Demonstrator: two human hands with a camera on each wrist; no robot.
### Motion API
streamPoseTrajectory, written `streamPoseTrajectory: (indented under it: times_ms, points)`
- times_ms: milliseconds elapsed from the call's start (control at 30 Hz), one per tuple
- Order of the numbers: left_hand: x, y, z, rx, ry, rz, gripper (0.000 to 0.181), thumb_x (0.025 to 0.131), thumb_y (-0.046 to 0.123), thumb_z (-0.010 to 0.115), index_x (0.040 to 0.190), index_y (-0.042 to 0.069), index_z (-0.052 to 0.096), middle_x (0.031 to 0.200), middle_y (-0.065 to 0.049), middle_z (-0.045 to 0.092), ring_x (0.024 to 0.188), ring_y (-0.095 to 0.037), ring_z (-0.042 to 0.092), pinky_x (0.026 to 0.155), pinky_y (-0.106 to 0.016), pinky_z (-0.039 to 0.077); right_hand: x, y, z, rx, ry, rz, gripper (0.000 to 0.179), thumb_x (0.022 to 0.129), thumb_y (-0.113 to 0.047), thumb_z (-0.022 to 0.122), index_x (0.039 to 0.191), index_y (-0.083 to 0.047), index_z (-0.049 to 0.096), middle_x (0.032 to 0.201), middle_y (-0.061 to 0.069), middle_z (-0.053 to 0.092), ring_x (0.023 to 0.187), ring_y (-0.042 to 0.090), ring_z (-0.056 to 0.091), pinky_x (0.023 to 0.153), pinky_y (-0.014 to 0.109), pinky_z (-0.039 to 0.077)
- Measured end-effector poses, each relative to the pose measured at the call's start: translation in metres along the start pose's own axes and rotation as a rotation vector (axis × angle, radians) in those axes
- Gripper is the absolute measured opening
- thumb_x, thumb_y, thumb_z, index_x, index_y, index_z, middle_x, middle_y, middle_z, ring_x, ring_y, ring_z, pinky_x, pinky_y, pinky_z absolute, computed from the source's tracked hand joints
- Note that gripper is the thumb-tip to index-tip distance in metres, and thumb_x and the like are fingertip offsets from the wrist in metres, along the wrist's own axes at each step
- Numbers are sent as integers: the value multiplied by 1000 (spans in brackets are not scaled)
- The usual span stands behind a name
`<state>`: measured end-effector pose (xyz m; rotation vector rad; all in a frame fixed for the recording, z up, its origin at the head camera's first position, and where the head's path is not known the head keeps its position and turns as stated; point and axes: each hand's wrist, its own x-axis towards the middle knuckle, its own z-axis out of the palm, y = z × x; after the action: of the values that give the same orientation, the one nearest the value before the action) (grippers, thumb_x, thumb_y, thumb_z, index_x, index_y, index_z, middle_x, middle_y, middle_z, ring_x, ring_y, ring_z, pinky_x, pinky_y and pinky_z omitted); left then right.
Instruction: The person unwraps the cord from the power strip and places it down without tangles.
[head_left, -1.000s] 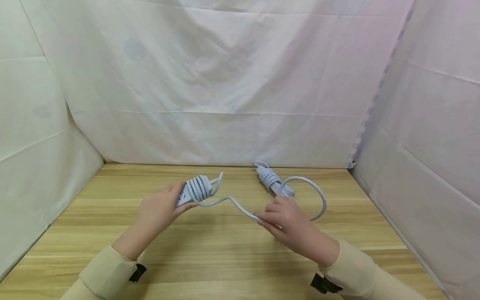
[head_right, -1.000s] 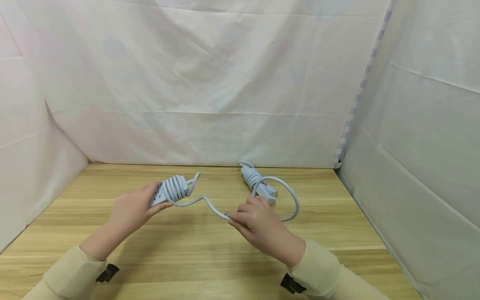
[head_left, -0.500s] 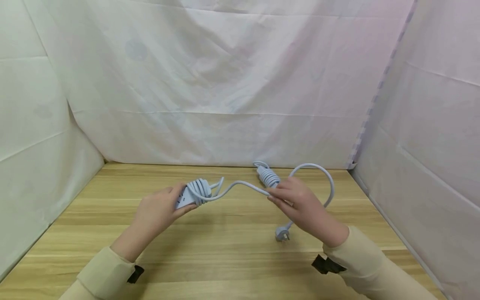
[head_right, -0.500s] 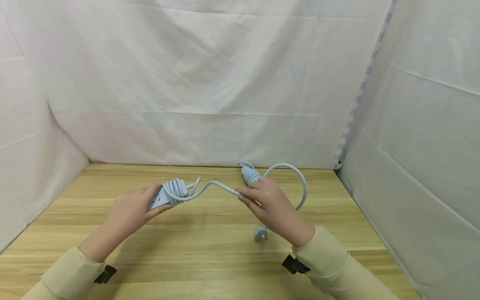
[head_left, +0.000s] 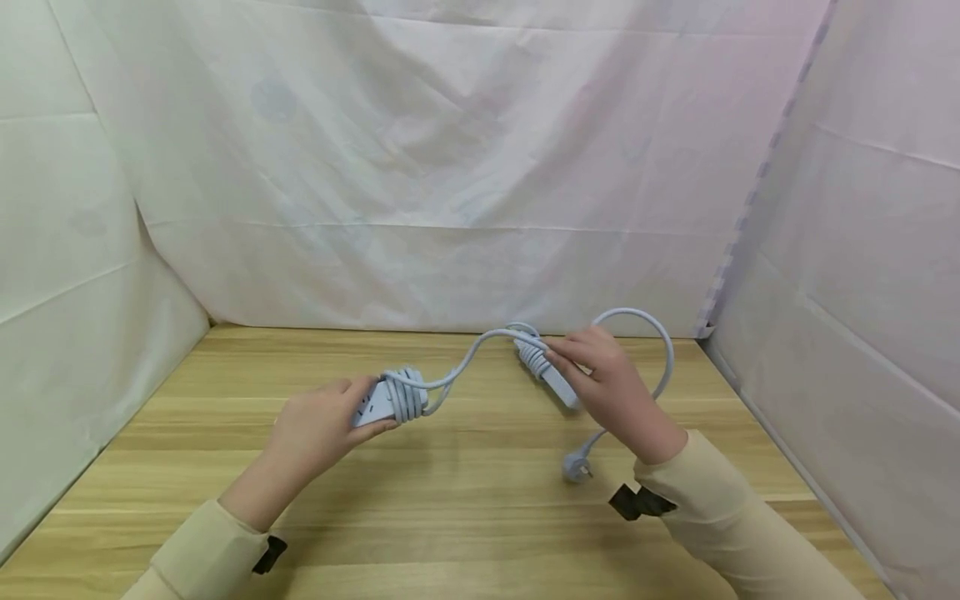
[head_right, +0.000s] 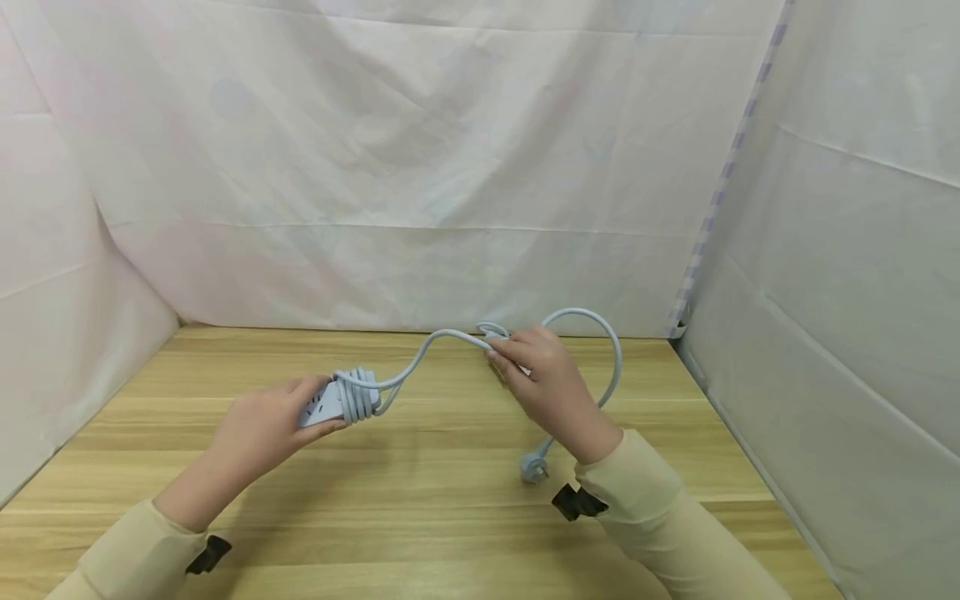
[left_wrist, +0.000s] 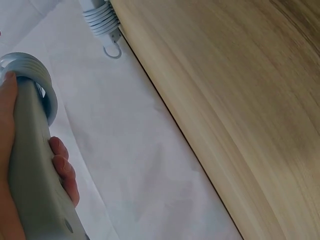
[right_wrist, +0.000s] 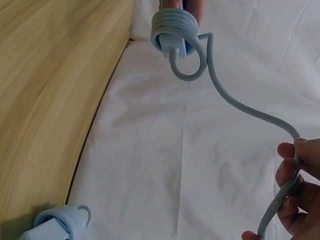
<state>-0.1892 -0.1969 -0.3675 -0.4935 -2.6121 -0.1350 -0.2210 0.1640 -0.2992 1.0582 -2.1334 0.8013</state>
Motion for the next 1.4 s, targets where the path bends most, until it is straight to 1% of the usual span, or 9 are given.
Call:
streamPoseTrajectory:
  times_ms: [233, 367, 467, 733, 867, 967, 1067, 1233, 1400]
  points:
    - [-3, 2, -1, 1, 62, 89, 61, 76, 59, 73, 117, 16, 59, 76, 2, 59, 55, -10, 47, 43, -30, 38, 6, 14, 1, -4, -6, 170, 19, 94, -5, 64, 110, -3, 73, 72, -3, 58, 67, 15, 37, 63, 32, 32]
    - [-5, 8, -5, -31, 81, 107, 60, 77, 58, 73, 116, 15, 59, 79, 2, 60, 57, -9, 49, 45, -29, 40, 2, 24, 5, -10, -58, 268, 21, 97, -12, 61, 111, -4, 73, 75, -2, 58, 71, 17, 40, 64, 35, 34]
    - [-5, 13, -9, -47, 94, 114, 61, 77, 58, 72, 117, 14, 60, 83, 1, 63, 60, -10, 52, 46, -30, 41, -3, 30, 9, -18, -99, 313, 21, 98, -13, 59, 110, -5, 73, 79, -1, 59, 75, 17, 43, 66, 36, 37]
    - [-3, 18, -11, -81, 155, 135, 70, 67, 55, 81, 119, 13, 59, 87, -1, 66, 64, -14, 58, 50, -33, 45, -11, 39, 19, -27, -190, 400, 17, 101, -15, 55, 101, -7, 70, 82, 0, 59, 73, 17, 48, 65, 36, 41]
    - [0, 19, -12, -95, 154, 135, 81, 62, 49, 87, 125, 10, 56, 90, -5, 68, 68, -17, 62, 53, -36, 50, -17, 43, 25, -43, -230, 421, 17, 101, -13, 53, 100, -6, 68, 77, 1, 59, 67, 15, 48, 63, 35, 41]
    - [1, 20, -13, -100, 152, 125, 89, 61, 43, 90, 133, 9, 51, 94, -9, 69, 71, -21, 64, 54, -38, 52, -23, 44, 28, -35, -260, 453, 17, 101, -12, 52, 102, -3, 66, 77, 2, 61, 62, 14, 47, 59, 33, 41]
    - [3, 19, -13, -106, 177, 126, 89, 63, 35, 92, 138, 11, 49, 94, -12, 69, 70, -23, 64, 52, -38, 51, -28, 44, 32, -32, -303, 483, 14, 100, -12, 54, 103, -3, 65, 77, 2, 60, 61, 13, 46, 56, 31, 40]
    - [6, 18, -14, -120, 246, 159, 86, 64, 21, 91, 139, 16, 49, 89, -10, 66, 65, -24, 62, 47, -38, 49, -33, 43, 37, -58, -342, 467, 5, 96, -10, 61, 96, -4, 62, 74, -2, 54, 62, 13, 45, 57, 31, 40]
    - [9, 16, -12, -146, 294, 176, 86, 62, 13, 91, 139, 17, 51, 90, -9, 65, 69, -24, 63, 52, -41, 51, -37, 43, 42, -44, -392, 474, 7, 93, -7, 64, 98, -4, 62, 78, 0, 54, 69, 15, 49, 60, 32, 43]
